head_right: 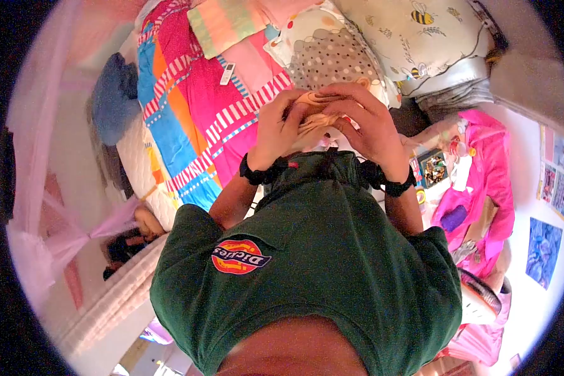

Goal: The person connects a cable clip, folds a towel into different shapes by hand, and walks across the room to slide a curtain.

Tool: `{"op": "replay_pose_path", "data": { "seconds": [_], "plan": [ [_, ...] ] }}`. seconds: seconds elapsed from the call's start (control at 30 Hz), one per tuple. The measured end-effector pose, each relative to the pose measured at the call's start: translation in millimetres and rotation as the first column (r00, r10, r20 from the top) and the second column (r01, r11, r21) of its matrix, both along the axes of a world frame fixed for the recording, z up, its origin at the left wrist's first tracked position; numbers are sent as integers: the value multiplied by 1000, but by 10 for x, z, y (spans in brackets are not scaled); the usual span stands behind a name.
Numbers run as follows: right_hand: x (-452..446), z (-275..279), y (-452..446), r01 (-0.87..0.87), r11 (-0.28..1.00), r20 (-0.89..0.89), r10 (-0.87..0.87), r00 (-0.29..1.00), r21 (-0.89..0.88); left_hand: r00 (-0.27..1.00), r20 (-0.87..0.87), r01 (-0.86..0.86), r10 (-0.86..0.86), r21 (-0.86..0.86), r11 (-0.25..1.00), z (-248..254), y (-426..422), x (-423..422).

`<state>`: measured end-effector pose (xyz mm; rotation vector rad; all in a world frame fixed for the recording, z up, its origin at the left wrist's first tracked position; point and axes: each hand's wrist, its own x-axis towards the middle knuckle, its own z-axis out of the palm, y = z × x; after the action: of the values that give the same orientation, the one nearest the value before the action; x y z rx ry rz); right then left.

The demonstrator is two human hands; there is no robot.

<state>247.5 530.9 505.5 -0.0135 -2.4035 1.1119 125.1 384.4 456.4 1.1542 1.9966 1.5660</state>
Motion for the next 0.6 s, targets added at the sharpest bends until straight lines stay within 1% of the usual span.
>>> {"op": "replay_pose_path", "data": {
  "seconds": [0.07,0.13,0.2,0.23,0.27,0.3,0.37,0.4,0.47,0.5,0.57,0.6],
  "plan": [
    [16,13,-2,13,1000,-23,-13,1000,12,1000,-14,7,-7,28,1000,43,40,-27],
    [30,-9,8,15,1000,-50,-16,999,-26,998,-24,53,-52,42,998,20,62,-72],
    [30,-8,28,47,999,-51,-46,998,13,996,-33,85,-84,54,995,25,61,-98],
    [23,-7,32,69,997,-55,-67,996,46,994,-12,111,-111,15,994,52,57,-107],
    [17,-2,25,70,996,-55,-68,996,46,991,10,137,-137,-26,990,84,51,-118],
    [14,6,17,90,996,-58,-89,994,23,990,10,138,-137,-26,990,132,49,-133],
    [2,25,2,111,994,-61,-111,992,0,971,-183,160,-158,2,987,216,52,-168],
    [-4,37,-6,112,994,-73,-112,991,-5,970,-182,163,-160,1,987,207,60,-192],
    [-7,40,-14,117,993,-84,-117,990,-8,914,-365,247,-179,149,958,178,102,-256],
    [-7,32,-13,116,993,-83,-116,990,-11,913,-365,249,-181,148,957,177,111,-273],
    [-9,25,-9,116,993,-81,-117,990,-14,852,-501,300,-155,223,928,192,115,-311],
    [-10,25,-4,104,995,-84,-104,991,-4,852,-501,300,-155,222,928,216,104,-337]
  ]
}}
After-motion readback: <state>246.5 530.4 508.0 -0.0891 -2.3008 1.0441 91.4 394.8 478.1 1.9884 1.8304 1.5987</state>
